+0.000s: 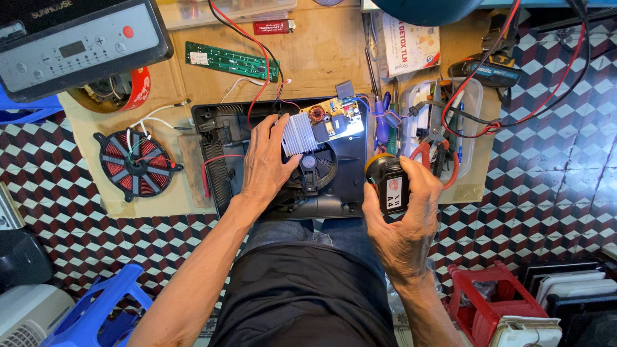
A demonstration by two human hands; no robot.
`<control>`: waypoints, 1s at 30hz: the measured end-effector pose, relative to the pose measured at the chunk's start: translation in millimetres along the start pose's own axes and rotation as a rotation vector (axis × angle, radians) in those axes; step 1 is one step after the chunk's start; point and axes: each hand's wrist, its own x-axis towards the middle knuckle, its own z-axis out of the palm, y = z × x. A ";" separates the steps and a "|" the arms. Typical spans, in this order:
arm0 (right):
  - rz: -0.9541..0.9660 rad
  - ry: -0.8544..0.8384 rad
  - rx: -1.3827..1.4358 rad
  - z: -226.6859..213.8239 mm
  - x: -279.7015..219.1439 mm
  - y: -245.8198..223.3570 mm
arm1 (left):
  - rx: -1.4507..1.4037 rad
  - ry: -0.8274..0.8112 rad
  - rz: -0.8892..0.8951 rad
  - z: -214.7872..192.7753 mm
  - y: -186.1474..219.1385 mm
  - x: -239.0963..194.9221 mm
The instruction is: The person uses a multimeter to test points on a circuit board and a power supply unit inside a disassembled appliance. They connect and disconnect probes, flip the board, and reposition components while checking readings.
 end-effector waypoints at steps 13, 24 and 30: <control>0.140 0.057 0.014 -25.0 -13.2 -0.4 | -0.013 0.039 0.014 -0.2 6.0 -2.2; 0.417 0.143 0.082 -64.8 -13.5 -8.1 | -0.118 0.223 -0.066 -25.2 12.6 -26.9; 0.254 0.329 0.320 -106.4 32.2 21.2 | -0.077 0.347 -0.196 -45.3 10.5 -49.0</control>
